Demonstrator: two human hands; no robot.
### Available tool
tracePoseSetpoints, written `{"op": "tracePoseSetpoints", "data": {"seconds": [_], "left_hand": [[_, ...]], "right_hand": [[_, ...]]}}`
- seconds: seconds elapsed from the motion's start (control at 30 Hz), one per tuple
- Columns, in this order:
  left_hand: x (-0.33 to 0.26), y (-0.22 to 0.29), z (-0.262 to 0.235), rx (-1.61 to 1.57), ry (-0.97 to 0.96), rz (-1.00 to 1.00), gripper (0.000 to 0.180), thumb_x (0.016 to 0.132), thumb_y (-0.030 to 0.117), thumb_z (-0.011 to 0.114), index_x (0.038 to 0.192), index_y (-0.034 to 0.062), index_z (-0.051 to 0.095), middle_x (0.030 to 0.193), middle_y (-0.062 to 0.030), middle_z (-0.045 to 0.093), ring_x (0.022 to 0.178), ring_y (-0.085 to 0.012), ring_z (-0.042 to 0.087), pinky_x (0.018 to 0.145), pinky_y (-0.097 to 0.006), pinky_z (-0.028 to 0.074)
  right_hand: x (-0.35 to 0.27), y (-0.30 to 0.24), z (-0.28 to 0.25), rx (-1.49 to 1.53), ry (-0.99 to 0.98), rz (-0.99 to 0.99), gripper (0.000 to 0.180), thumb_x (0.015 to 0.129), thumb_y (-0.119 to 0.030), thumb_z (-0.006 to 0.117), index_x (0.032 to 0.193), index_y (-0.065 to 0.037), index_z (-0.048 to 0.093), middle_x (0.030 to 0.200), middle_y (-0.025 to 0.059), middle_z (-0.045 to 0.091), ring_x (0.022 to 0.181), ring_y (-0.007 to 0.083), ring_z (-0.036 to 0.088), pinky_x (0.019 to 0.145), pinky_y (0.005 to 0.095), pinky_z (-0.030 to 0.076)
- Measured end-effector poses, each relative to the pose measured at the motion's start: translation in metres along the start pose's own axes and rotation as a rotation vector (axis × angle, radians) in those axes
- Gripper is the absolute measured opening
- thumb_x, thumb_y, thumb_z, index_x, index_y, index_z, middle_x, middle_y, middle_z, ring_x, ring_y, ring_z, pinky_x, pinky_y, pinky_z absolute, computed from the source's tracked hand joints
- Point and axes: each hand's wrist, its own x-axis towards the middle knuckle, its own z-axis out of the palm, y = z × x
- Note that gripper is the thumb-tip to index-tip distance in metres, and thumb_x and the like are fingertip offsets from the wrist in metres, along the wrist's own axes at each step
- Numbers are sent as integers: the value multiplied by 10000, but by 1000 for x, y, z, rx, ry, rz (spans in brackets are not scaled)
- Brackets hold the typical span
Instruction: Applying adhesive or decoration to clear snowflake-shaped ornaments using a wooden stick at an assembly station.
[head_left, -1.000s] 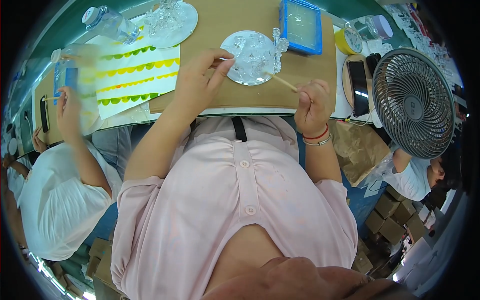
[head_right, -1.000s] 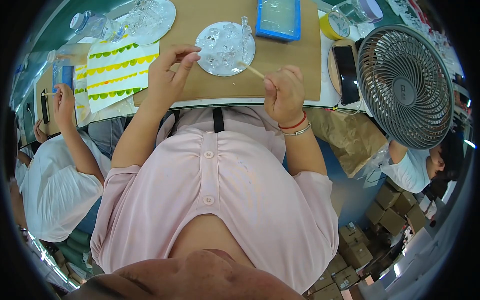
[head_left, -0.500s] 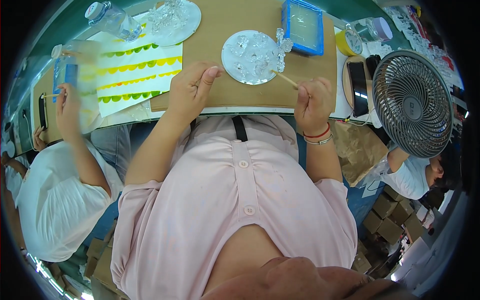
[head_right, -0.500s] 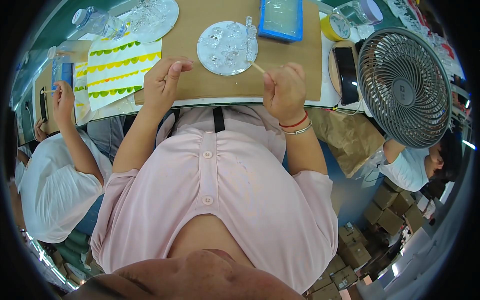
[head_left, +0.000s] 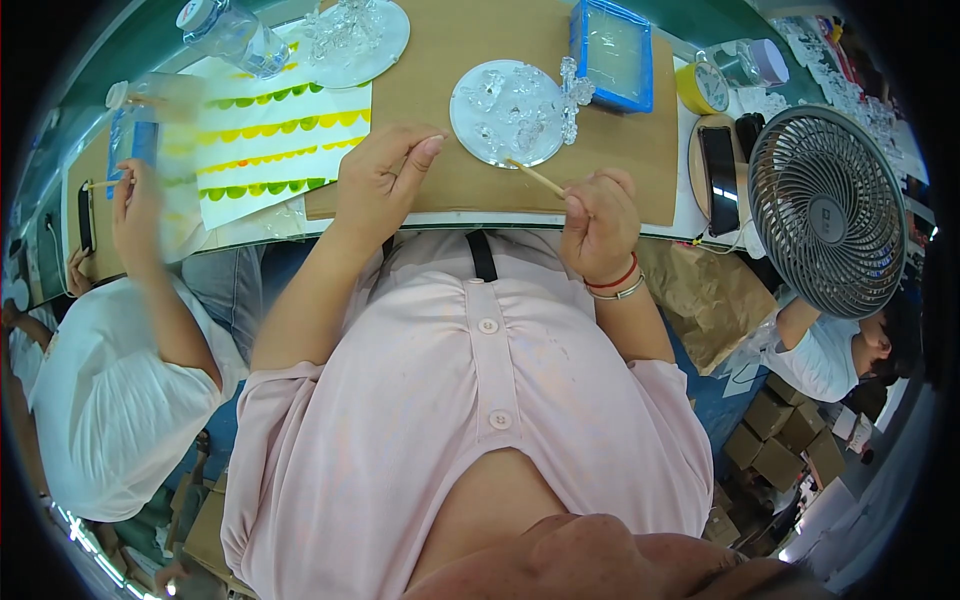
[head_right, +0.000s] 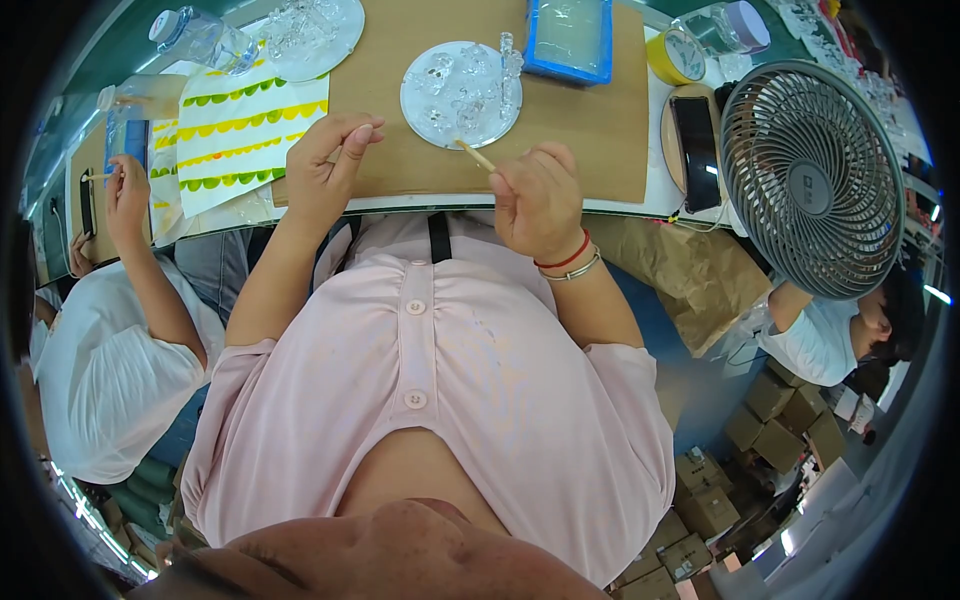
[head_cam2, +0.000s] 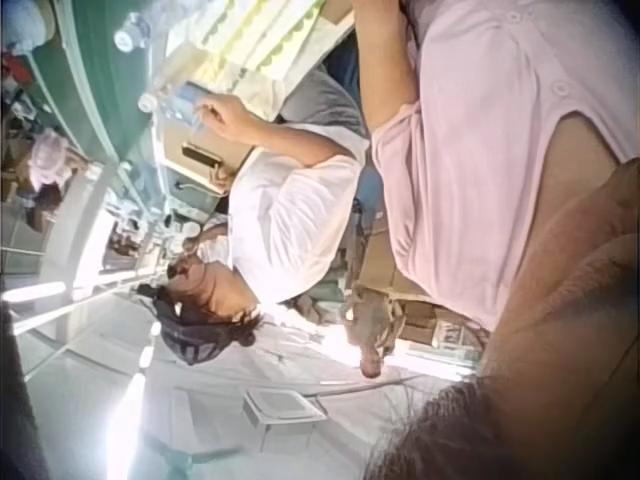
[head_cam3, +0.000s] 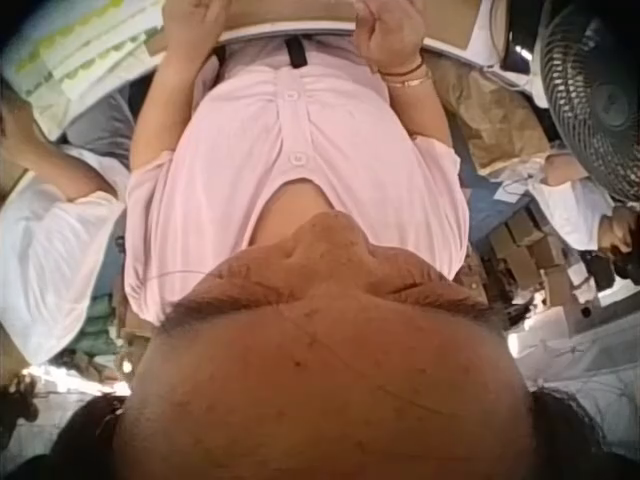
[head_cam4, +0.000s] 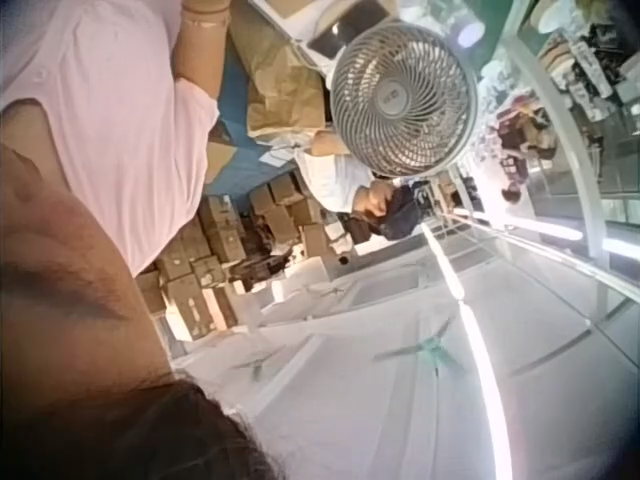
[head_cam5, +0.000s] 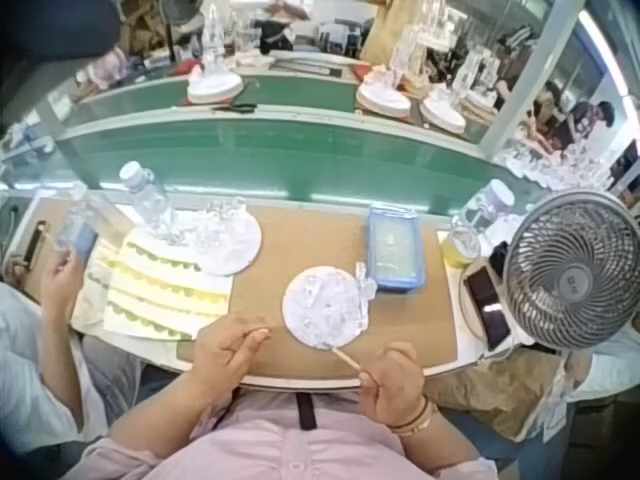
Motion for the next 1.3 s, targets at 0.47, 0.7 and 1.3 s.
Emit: {"op": "tracePoseSetpoints", "data": {"seconds": [0.47, 0.7, 1.3], "left_hand": [[74, 46, 26, 293, -204, 468, 370, 825, 17, 578, 1186, 94, 590, 1163, -78, 622, 1009, -262, 613, 813, -350, 506], [118, 66, 27, 715, -539, 958, 236, 769, 86, 587, 1003, 110, 601, 1096, -46, 606, 1030, -239, 578, 907, -330, 467], [334, -22, -21, 1025, -151, 307, 197, 809, 119, 599, 985, 33, 605, 927, -174, 656, 903, -387, 617, 781, -468, 490]], "right_hand": [[0, 40, -25, -118, 113, 99, 151, 959, -127, 526, 853, -24, 555, 740, 96, 608, 722, 263, 544, 673, 350, 452], [-20, 26, -50, 191, 368, 257, 299, 1004, -293, 457, 896, -29, 548, 696, 81, 561, 658, 184, 494, 701, 314, 443], [-39, 30, -48, 425, 670, 231, 303, 1020, -340, 388, 940, -55, 458, 625, 87, 474, 557, 157, 418, 694, 344, 417]]}}
